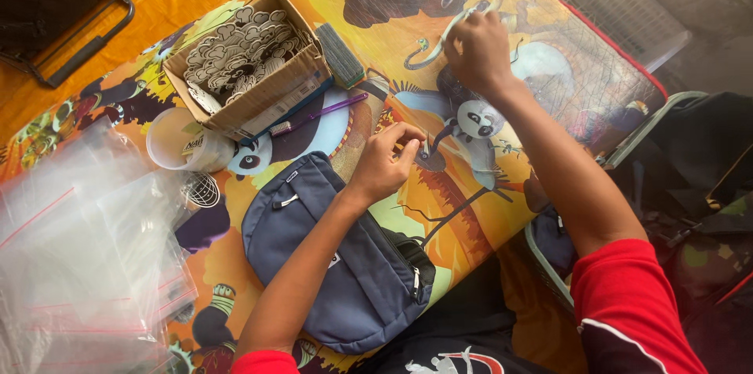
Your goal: The person cleans a small blue bag with a purple brush, attaches a bear-shaped keychain to the zipper, and then places the bag into a clear plastic ziplock bag. The person smooths the bag inside the plastic and seals it.
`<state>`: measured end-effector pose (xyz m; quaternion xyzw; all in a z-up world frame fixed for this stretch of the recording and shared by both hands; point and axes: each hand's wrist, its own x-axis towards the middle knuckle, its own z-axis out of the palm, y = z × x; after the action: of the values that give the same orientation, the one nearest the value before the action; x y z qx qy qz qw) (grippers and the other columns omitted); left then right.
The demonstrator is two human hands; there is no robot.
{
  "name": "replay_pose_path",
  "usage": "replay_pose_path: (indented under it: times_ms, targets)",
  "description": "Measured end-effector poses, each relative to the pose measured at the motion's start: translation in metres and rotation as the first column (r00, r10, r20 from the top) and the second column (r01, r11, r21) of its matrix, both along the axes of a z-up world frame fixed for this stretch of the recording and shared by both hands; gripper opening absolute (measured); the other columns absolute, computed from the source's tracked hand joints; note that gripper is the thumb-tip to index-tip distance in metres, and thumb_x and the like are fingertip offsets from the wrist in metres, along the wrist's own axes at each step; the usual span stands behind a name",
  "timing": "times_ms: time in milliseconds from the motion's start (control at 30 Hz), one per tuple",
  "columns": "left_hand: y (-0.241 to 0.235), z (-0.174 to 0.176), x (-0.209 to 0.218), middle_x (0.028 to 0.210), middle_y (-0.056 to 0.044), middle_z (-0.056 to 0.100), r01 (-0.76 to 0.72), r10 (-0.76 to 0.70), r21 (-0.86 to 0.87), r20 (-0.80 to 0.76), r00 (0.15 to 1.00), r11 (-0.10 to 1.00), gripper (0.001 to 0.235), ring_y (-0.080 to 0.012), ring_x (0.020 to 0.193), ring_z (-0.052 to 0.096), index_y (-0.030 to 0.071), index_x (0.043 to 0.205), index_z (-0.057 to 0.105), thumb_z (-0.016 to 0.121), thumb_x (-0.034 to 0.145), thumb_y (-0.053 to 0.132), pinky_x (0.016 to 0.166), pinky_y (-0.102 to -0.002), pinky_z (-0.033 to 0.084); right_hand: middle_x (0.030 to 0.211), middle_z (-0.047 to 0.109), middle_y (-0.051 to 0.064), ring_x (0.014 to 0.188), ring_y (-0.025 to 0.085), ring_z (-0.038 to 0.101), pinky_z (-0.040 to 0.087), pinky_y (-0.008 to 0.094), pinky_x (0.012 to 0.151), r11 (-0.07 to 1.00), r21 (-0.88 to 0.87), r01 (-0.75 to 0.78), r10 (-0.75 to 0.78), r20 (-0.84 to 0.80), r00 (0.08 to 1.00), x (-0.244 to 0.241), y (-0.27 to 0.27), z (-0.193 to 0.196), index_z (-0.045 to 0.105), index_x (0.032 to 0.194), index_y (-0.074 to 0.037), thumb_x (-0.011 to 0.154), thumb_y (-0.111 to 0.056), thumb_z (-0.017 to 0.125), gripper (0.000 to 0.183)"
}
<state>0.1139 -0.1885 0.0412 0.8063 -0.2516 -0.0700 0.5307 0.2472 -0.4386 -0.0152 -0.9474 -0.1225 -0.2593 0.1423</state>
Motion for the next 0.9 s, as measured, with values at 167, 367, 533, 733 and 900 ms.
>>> replay_pose_path:
  times_ms: [167,367,533,733,900]
  targets:
    - [0.031,0.016,-0.004,0.098,-0.005,0.072,-0.066,0.068,-0.061,0.03,0.997,0.996,0.014,-0.0168,0.091,0.07,0.01,0.099,0.068,0.054,0.097,0.012,0.075,-0.03,0.057,0.082,0.064,0.003,0.074,0.014,0.055,0.045,0.031,0.069,0.779,0.612,-0.133,0.154,0.019,0.988,0.015,-0.009,0.061,0.065,0.089,-0.008,0.101,-0.009,0.073,0.015]
    - [0.086,0.056,-0.017,0.097,-0.004,0.071,-0.215,0.221,-0.098,0.045,0.974,0.972,0.015,-0.0158,0.091,0.069,0.009,0.101,0.067,0.053,0.098,0.012,0.079,-0.029,0.054,0.098,0.068,0.002,0.088,0.01,0.062,0.05,0.029,0.076,0.703,0.663,-0.259,0.325,0.025,0.945,-0.002,0.004,0.137,0.068,0.106,-0.006,0.112,-0.008,0.067,0.007]
    - [0.134,0.066,-0.032,0.097,-0.005,0.069,-0.346,0.359,-0.176,0.049,0.932,0.922,0.016,-0.0164,0.09,0.071,0.007,0.102,0.066,0.051,0.101,0.014,0.084,-0.029,0.055,0.078,0.028,-0.008,0.077,0.008,0.025,0.024,0.032,0.068,0.833,0.551,-0.054,0.139,-0.114,0.984,-0.025,0.051,0.179,0.028,0.082,-0.018,0.123,-0.011,0.069,0.059]
    - [0.178,0.062,-0.049,0.097,-0.006,0.067,-0.425,0.452,-0.278,0.04,0.891,0.862,0.014,-0.0162,0.091,0.069,0.006,0.101,0.064,0.051,0.101,0.012,0.084,-0.029,0.059,0.08,0.07,0.012,0.067,0.015,0.069,0.055,0.025,0.06,0.725,0.59,-0.357,0.547,-0.176,0.819,-0.041,0.16,0.2,0.069,0.094,0.004,0.102,0.007,0.058,0.014]
    - [0.201,0.059,-0.053,0.094,-0.006,0.067,-0.463,0.484,-0.292,0.0,0.875,0.837,0.015,-0.015,0.09,0.068,0.006,0.1,0.065,0.051,0.099,0.013,0.084,-0.028,0.057,0.076,0.047,0.017,0.066,0.037,0.04,0.028,0.051,0.058,0.83,0.261,-0.493,0.554,-0.29,0.78,-0.011,0.237,0.174,0.04,0.095,-0.006,0.085,0.001,0.038,0.012]
